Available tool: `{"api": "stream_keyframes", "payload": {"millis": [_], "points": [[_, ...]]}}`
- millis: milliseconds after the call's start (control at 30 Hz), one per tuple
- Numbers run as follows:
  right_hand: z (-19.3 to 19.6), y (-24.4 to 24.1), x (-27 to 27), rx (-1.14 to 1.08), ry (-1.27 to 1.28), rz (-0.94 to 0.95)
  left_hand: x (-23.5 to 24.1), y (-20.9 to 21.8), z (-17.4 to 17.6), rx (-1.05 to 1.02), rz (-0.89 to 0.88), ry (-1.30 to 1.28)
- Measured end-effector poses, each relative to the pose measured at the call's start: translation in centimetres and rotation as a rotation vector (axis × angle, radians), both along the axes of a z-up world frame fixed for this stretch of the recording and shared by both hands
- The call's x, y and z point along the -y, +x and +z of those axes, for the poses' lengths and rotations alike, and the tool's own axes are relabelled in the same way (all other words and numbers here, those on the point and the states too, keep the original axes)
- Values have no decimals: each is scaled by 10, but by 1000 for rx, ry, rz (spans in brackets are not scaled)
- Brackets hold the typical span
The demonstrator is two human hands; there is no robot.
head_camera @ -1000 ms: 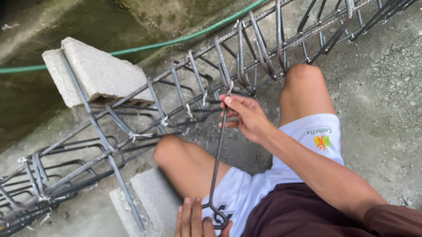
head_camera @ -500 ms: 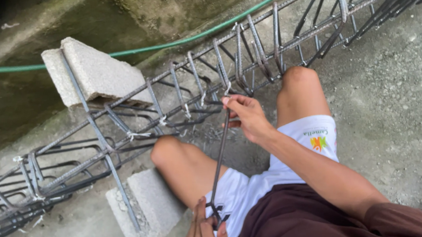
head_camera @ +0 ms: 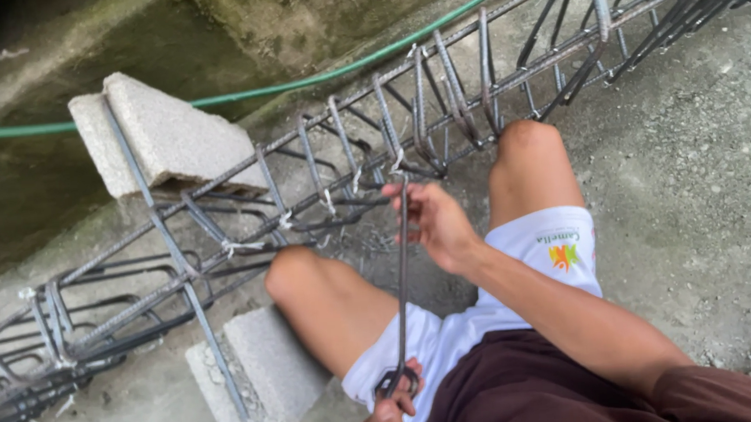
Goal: Tying rebar intersections with wire using a manual hook tool
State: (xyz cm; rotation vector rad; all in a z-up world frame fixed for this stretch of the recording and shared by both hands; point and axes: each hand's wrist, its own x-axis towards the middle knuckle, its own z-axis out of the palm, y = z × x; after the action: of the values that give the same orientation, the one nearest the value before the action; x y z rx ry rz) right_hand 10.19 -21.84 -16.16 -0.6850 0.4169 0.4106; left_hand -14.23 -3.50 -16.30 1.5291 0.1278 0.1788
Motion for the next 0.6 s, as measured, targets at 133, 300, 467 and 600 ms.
{"api": "stream_keyframes", "payload": {"millis": [133,300,467,600], "points": [[2,-13,-8,19,67,112,-30,-20,-55,-161,-96,-374],[0,-16,-10,99,154,50,-32,-16,-46,-274,-85,-766],[-3,-13,-19,140,126,68,-63,-9,-44,-616,-136,-1228],[-6,-12,-26,87,66,21,-80,-6,-50,-762,41,-985]]}}
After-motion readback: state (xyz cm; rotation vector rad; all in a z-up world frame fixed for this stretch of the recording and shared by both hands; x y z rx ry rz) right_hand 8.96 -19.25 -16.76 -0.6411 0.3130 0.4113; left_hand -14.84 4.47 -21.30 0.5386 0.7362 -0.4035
